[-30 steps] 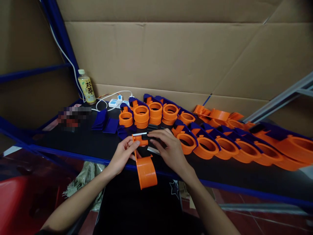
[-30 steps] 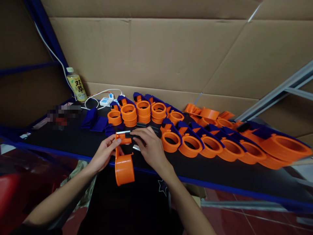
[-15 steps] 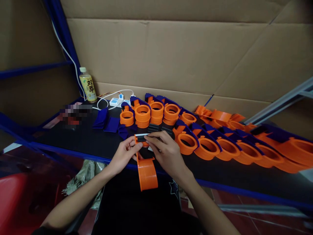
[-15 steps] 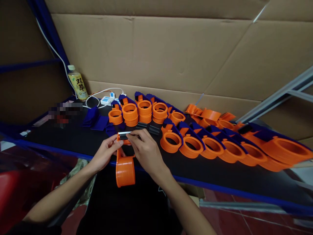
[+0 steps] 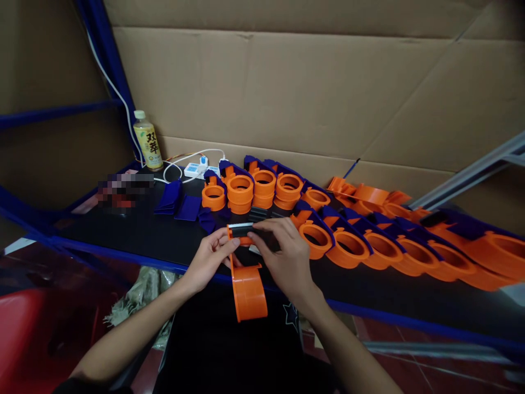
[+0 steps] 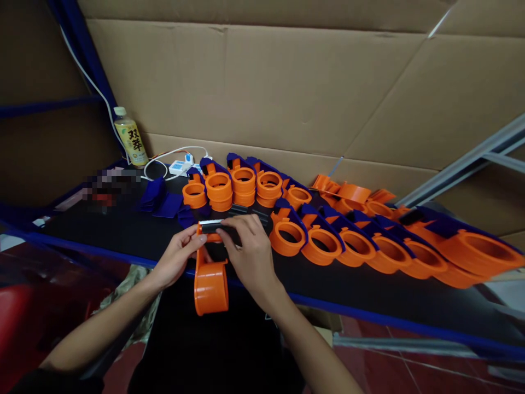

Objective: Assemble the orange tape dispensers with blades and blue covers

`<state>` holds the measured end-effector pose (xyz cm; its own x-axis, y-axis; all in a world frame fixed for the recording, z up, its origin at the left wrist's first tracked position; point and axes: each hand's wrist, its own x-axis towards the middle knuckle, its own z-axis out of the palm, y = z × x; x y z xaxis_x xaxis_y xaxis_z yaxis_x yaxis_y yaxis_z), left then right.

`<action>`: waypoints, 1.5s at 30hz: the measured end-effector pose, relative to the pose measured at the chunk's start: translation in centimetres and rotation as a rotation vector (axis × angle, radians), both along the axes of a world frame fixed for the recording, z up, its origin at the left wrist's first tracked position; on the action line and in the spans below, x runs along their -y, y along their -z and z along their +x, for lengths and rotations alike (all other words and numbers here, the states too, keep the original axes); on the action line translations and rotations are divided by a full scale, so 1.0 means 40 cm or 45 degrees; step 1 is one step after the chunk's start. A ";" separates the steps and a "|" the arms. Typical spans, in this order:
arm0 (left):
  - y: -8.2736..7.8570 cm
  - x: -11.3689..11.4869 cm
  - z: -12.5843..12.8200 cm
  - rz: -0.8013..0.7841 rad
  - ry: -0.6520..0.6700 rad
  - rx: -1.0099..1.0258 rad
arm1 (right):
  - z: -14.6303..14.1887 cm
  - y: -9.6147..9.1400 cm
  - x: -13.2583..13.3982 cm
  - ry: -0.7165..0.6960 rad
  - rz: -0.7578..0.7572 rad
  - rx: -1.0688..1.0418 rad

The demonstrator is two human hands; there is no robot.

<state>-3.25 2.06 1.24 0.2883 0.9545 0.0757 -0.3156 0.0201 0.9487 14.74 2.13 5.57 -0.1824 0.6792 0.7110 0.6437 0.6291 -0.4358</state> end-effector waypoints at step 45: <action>0.021 -0.018 -0.035 -0.378 0.016 0.549 | -0.055 -0.014 -0.182 -0.189 -0.461 1.038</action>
<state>-4.64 2.79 0.40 0.3020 0.9497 -0.0831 -0.6741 0.2744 0.6858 12.55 9.40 6.11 -0.6397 0.7654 0.0703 0.7625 0.6435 -0.0676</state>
